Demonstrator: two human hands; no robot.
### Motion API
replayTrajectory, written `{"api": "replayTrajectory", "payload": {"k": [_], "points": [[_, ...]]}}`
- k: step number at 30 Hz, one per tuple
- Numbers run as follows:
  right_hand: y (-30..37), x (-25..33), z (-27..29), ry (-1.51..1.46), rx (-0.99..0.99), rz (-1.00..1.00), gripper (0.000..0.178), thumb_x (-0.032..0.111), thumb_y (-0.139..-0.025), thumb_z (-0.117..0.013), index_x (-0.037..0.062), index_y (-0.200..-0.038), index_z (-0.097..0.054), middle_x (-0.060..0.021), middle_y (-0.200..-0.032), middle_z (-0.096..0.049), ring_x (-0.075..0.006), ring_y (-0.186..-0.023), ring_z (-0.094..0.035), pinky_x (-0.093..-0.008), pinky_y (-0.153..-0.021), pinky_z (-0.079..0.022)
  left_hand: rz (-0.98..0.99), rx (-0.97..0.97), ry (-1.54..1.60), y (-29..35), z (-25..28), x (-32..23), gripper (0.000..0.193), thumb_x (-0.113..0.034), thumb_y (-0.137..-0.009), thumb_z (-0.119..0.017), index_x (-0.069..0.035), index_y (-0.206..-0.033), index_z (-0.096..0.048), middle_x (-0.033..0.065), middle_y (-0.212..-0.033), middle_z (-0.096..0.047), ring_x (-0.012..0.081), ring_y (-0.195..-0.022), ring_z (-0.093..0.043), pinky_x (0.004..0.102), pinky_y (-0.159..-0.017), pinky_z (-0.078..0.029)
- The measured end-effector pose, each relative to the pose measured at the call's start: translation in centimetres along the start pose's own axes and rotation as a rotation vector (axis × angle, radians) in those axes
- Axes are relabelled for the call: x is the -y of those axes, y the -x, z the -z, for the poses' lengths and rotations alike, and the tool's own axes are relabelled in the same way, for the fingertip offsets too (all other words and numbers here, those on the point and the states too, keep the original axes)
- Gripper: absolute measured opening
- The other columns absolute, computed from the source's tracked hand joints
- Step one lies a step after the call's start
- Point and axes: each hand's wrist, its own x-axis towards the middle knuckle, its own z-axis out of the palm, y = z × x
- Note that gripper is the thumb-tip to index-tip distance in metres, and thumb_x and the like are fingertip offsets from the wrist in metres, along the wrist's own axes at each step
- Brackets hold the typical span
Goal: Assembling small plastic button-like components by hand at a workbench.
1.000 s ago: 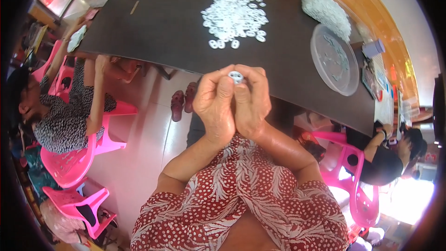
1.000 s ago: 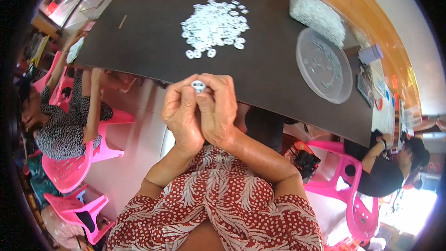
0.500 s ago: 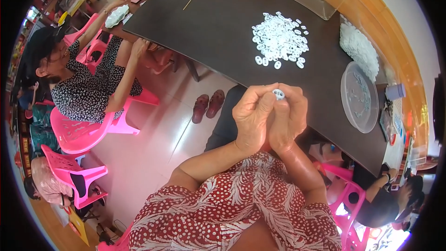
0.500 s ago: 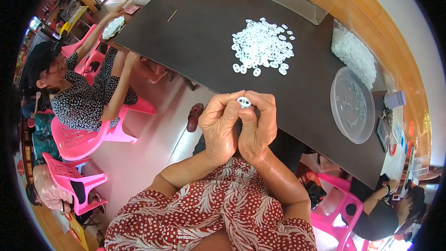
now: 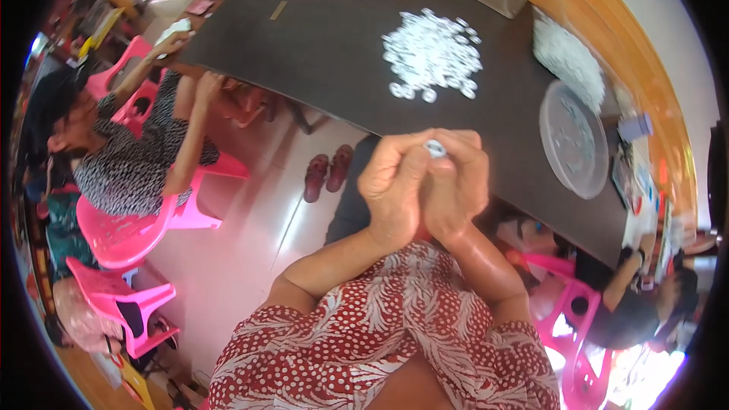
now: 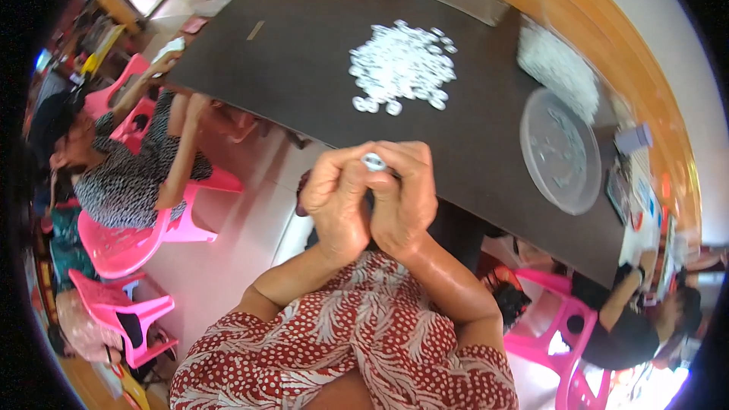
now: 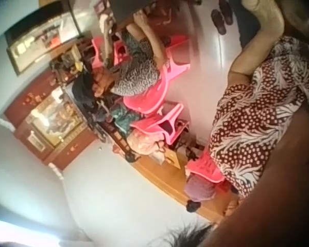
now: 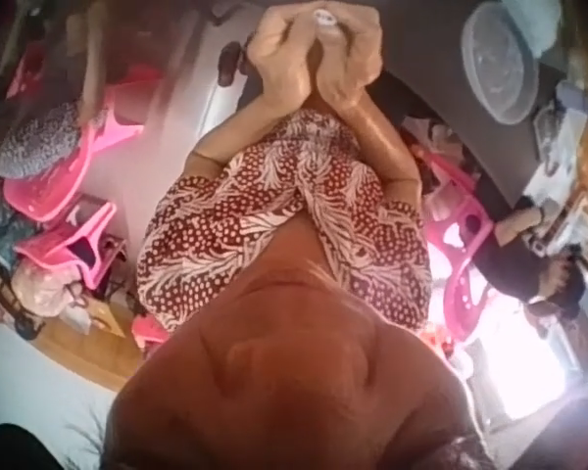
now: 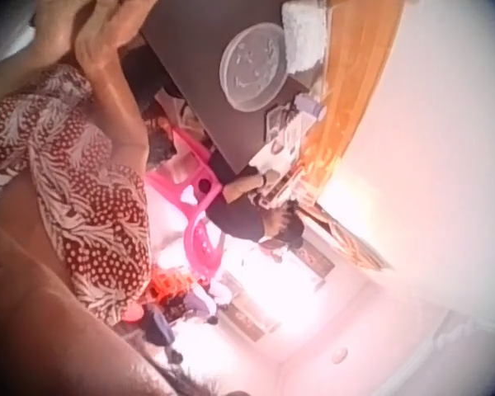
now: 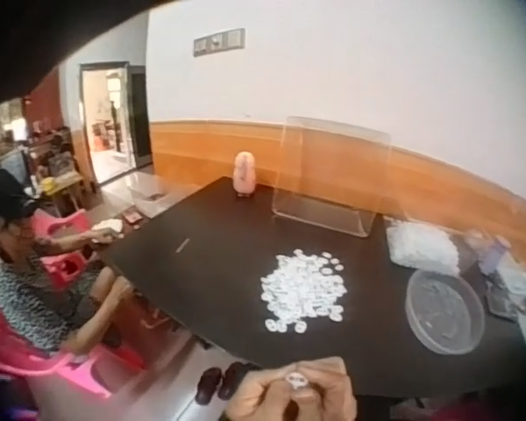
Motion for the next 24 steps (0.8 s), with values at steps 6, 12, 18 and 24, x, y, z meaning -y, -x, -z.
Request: {"api": "replayTrajectory", "payload": {"k": [6,12,18,24], "points": [[0.0,-0.6,0.4,0.036,0.030,0.091,0.024,0.009,-0.083,-0.063,-0.0008,-0.103,-0.052,-0.0131,-0.094,-0.058,-0.0189,-0.071,-0.051,-0.0266,-0.058,-0.044,-0.073,0.046,-0.172,-0.1,0.5,0.0,0.020,-0.016,-0.094,-0.052,0.001,-0.103,-0.058,0.0009,-0.090,-0.055,0.0045,-0.079,-0.046,0.0198,-0.073,-0.040],[-0.1,-1.2,0.3,0.062,0.034,0.168,0.022,0.009,-0.084,-0.063,-0.0008,-0.099,-0.051,-0.0129,-0.092,-0.058,-0.0218,-0.071,-0.051,-0.0291,-0.058,-0.044,-0.075,0.023,-0.164,0.0,0.5,0.4,0.020,-0.017,-0.095,-0.051,0.001,-0.102,-0.058,-0.0001,-0.088,-0.053,0.0037,-0.077,-0.044,0.0191,-0.071,-0.039],[-0.1,-1.4,-0.4,0.055,0.030,0.165,0.022,0.010,-0.083,-0.063,0.0001,-0.098,-0.051,-0.0120,-0.089,-0.059,-0.0236,-0.071,-0.052,-0.0314,-0.059,-0.045,-0.111,-0.021,-0.271,-0.2,0.8,0.6,0.019,-0.018,-0.094,-0.052,0.000,-0.098,-0.057,-0.0014,-0.085,-0.053,0.0032,-0.076,-0.045,0.0194,-0.069,-0.040],[0.2,-1.7,-1.0,0.052,0.042,0.067,0.015,0.005,-0.086,-0.059,0.0015,-0.098,-0.052,-0.0111,-0.084,-0.057,-0.0237,-0.071,-0.053,-0.0324,-0.063,-0.045,-0.054,-0.069,-0.185,-0.5,0.8,0.7,0.014,-0.011,-0.094,-0.051,0.001,-0.099,-0.055,0.0012,-0.088,-0.057,0.0044,-0.079,-0.049,0.0197,-0.072,-0.043]]}}
